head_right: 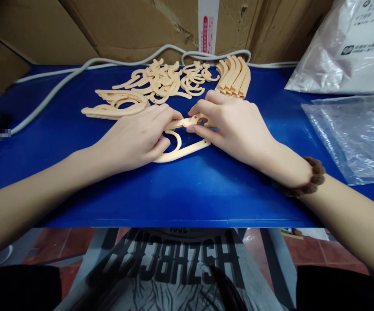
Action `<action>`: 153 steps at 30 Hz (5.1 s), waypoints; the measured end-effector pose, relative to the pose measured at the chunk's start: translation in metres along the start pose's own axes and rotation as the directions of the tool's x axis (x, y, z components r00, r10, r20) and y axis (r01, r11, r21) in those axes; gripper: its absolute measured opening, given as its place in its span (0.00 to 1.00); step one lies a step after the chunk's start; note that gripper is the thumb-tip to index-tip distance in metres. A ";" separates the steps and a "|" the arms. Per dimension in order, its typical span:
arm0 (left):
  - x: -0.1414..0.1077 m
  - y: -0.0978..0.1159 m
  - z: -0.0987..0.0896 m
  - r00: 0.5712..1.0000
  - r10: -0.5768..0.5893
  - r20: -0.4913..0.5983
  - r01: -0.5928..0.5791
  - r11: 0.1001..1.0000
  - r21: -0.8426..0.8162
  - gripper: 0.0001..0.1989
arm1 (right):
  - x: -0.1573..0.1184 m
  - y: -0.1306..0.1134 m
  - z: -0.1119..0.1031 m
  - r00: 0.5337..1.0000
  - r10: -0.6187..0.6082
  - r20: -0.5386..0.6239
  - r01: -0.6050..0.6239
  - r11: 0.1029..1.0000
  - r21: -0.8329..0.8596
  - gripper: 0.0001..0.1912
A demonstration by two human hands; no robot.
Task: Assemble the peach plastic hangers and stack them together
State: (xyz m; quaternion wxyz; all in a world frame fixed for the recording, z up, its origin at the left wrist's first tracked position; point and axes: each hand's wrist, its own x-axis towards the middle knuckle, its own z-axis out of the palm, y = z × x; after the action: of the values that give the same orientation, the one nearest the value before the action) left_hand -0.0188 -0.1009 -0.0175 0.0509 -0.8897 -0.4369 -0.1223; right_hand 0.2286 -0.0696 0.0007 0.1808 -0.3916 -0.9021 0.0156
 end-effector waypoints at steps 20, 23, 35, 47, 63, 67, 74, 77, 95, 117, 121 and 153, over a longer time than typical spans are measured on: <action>-0.001 -0.001 0.002 0.997 -0.070 -0.017 0.067 0.987 -0.146 0.17 | 0.001 -0.005 0.003 0.999 -0.023 0.040 0.021 0.999 0.048 0.21; -0.002 -0.002 0.001 0.998 -0.066 -0.010 0.064 0.987 -0.145 0.17 | 0.001 -0.004 0.004 0.997 -0.036 0.065 0.031 0.997 0.066 0.22; 0.001 0.001 -0.005 0.993 -0.039 0.113 0.055 0.988 -0.143 0.17 | 0.003 -0.006 0.006 0.988 -0.024 0.154 0.008 0.994 0.105 0.25; 0.002 0.001 -0.003 0.992 -0.023 0.126 0.040 0.990 -0.136 0.15 | 0.002 -0.012 0.006 0.975 -0.053 0.217 0.034 0.996 0.088 0.25; 0.002 0.002 -0.005 0.984 -0.003 0.179 0.022 0.994 -0.105 0.14 | 0.003 -0.019 0.002 0.954 -0.076 0.289 0.086 0.996 -0.023 0.26; 0.002 0.002 -0.005 0.982 0.013 0.187 0.006 0.995 -0.102 0.14 | 0.003 -0.022 0.001 0.947 -0.062 0.315 0.075 0.997 -0.029 0.25; 0.004 0.004 -0.007 0.978 -0.059 0.202 0.080 0.992 -0.101 0.13 | 0.004 -0.026 -0.004 0.940 -0.008 0.341 0.019 0.999 -0.029 0.23; 0.004 0.006 -0.008 0.976 -0.105 0.190 0.131 0.983 -0.132 0.13 | 0.004 -0.027 -0.006 0.934 0.045 0.355 -0.030 0.998 -0.049 0.25; 0.001 0.004 0.000 0.988 -0.150 0.037 0.154 0.937 -0.315 0.16 | 0.007 0.003 -0.002 0.971 -0.093 0.222 0.006 0.931 0.364 0.29; -0.002 0.007 -0.003 1.000 0.028 0.005 -0.023 0.889 -0.458 0.06 | 0.007 0.005 -0.007 0.976 -0.124 0.181 0.118 0.992 0.044 0.18; -0.003 0.009 -0.002 1.000 0.020 0.020 -0.008 0.880 -0.475 0.02 | 0.008 0.013 -0.006 0.969 -0.155 0.191 0.112 0.969 0.219 0.15; -0.004 0.007 0.002 0.988 0.154 0.029 -0.141 0.956 -0.257 0.14 | 0.003 0.010 -0.011 0.959 -0.241 0.149 0.212 0.960 0.183 0.25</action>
State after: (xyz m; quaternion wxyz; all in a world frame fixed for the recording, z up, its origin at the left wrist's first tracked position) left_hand -0.0152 -0.1072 -0.0207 -0.0651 -0.9217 -0.3512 -0.1511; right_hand 0.2372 -0.0620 0.0102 0.1360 -0.2663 -0.9487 0.1028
